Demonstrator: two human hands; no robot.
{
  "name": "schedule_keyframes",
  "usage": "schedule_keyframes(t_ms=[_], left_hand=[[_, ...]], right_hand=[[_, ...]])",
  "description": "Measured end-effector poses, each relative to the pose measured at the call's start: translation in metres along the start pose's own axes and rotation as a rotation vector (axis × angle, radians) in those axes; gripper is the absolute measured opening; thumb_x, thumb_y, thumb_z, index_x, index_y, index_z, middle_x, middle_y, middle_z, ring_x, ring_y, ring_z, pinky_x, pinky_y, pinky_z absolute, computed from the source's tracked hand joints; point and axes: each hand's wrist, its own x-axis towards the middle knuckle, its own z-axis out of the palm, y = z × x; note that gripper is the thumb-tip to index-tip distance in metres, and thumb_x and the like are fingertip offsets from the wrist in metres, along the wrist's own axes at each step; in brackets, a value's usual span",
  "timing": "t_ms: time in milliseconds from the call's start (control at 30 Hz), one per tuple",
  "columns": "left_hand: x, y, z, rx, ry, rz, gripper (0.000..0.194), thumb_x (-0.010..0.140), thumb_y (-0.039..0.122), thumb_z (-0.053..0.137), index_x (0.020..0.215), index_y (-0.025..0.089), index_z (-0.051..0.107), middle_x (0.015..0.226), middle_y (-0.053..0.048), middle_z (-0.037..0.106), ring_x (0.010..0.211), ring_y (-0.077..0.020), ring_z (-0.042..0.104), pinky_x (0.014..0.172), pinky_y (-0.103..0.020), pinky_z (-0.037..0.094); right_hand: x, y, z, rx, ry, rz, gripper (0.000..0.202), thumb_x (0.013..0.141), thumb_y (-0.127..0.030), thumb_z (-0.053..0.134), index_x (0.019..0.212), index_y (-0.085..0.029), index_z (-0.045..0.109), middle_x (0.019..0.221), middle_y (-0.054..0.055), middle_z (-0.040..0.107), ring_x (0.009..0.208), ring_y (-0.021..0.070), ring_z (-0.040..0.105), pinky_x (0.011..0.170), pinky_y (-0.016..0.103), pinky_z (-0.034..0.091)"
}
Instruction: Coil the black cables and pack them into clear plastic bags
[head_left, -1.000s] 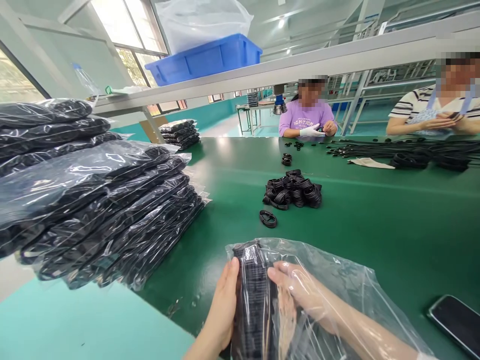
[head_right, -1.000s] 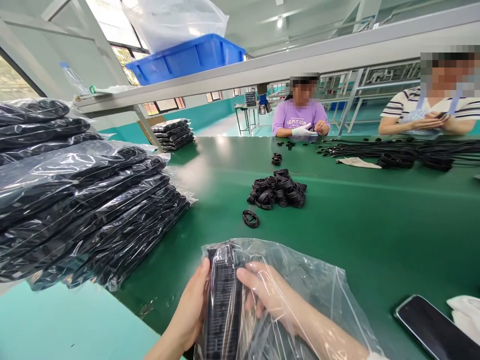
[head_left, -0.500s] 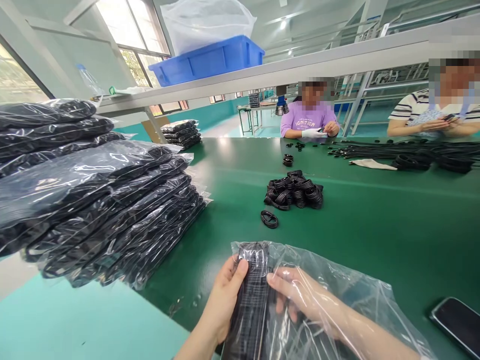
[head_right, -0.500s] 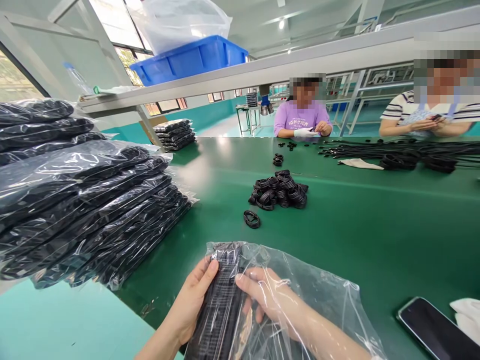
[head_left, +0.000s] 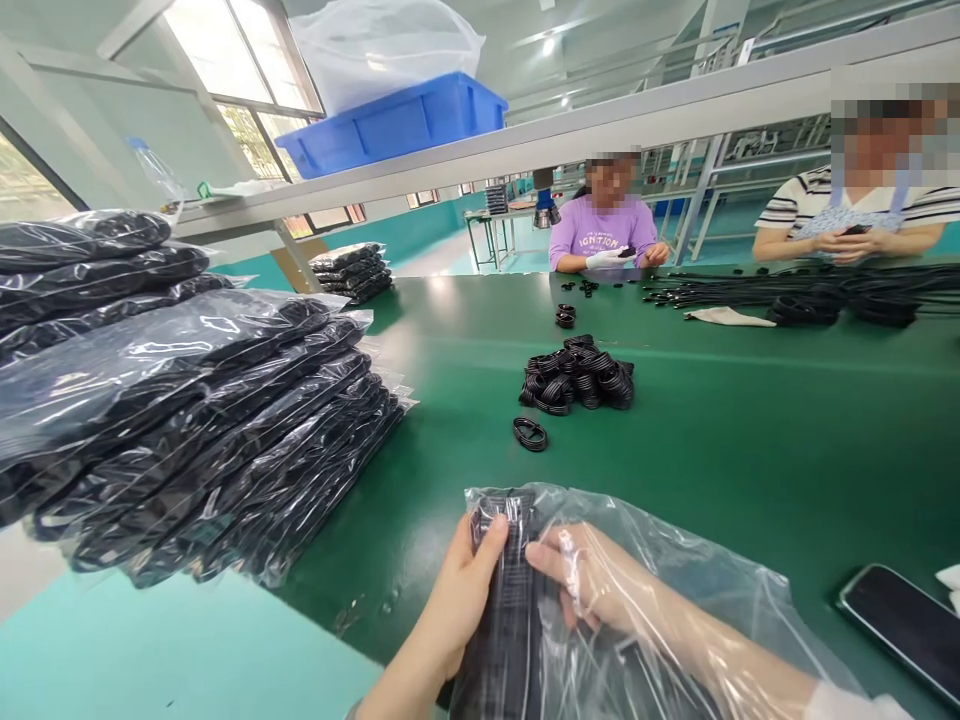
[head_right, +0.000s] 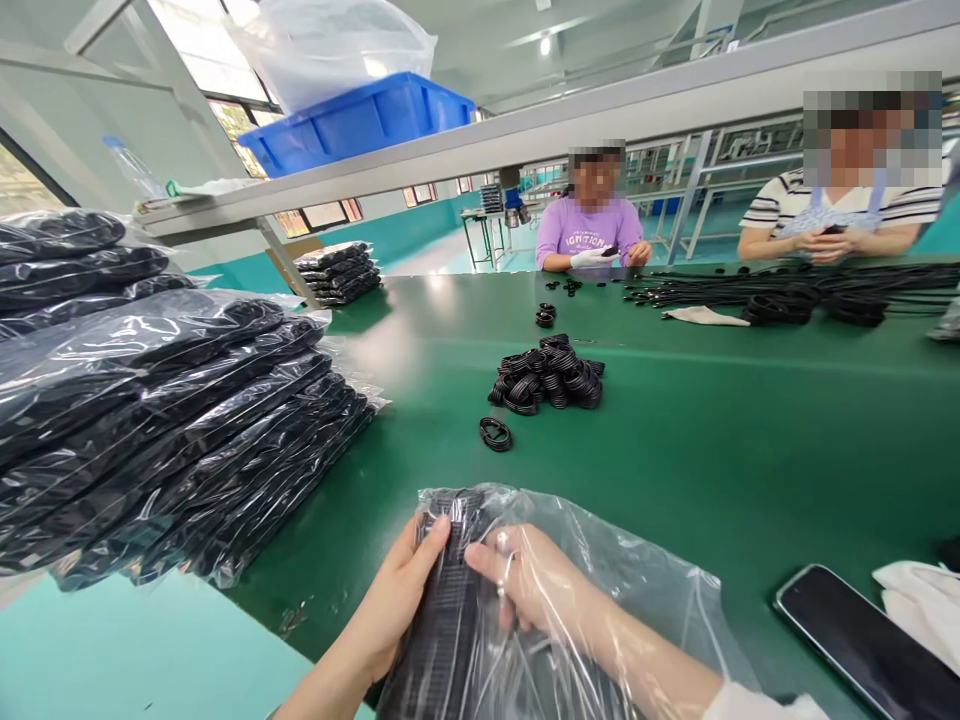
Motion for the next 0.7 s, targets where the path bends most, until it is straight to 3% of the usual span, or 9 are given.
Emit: schedule_keyframes(t_ms=[233, 400, 500, 700], left_hand=[[0.002, -0.003, 0.000, -0.037, -0.033, -0.012, 0.053, 0.075, 0.048, 0.078, 0.118, 0.020, 0.064, 0.114, -0.011, 0.073, 0.103, -0.0282, 0.069, 0.094, -0.037, 0.051], [0.007, -0.007, -0.006, -0.174, -0.007, -0.118, 0.047, 0.080, 0.052, 0.073, 0.114, 0.021, 0.065, 0.108, -0.010, 0.074, 0.096, -0.0263, 0.071, 0.083, -0.034, 0.056], [0.011, -0.009, -0.011, -0.174, -0.011, -0.106, 0.047, 0.083, 0.059, 0.066, 0.108, 0.020, 0.065, 0.103, -0.008, 0.074, 0.092, -0.0232, 0.070, 0.080, -0.032, 0.055], [0.009, -0.013, -0.012, -0.117, -0.085, -0.086, 0.053, 0.084, 0.066, 0.060, 0.108, 0.019, 0.061, 0.095, -0.007, 0.073, 0.083, -0.0229, 0.069, 0.076, -0.034, 0.054]], right_hand=[[0.000, -0.009, -0.003, -0.060, 0.014, 0.001, 0.048, 0.086, -0.061, 0.059, 0.100, -0.016, 0.056, 0.043, -0.005, 0.056, 0.033, 0.0111, 0.047, 0.033, 0.018, 0.031], [-0.002, -0.013, 0.001, 0.026, 0.029, -0.095, 0.068, 0.087, -0.065, 0.056, 0.134, -0.017, 0.044, 0.049, -0.006, 0.059, 0.038, 0.0111, 0.049, 0.041, 0.020, 0.038], [-0.002, -0.006, 0.007, 0.071, 0.084, -0.129, 0.067, 0.090, -0.068, 0.049, 0.131, -0.016, 0.048, 0.049, -0.004, 0.059, 0.039, 0.0129, 0.051, 0.041, 0.022, 0.039], [-0.004, -0.006, 0.010, 0.124, 0.207, -0.178, 0.063, 0.089, -0.065, 0.054, 0.133, -0.020, 0.048, 0.059, -0.004, 0.061, 0.046, 0.0134, 0.056, 0.042, 0.022, 0.042]])
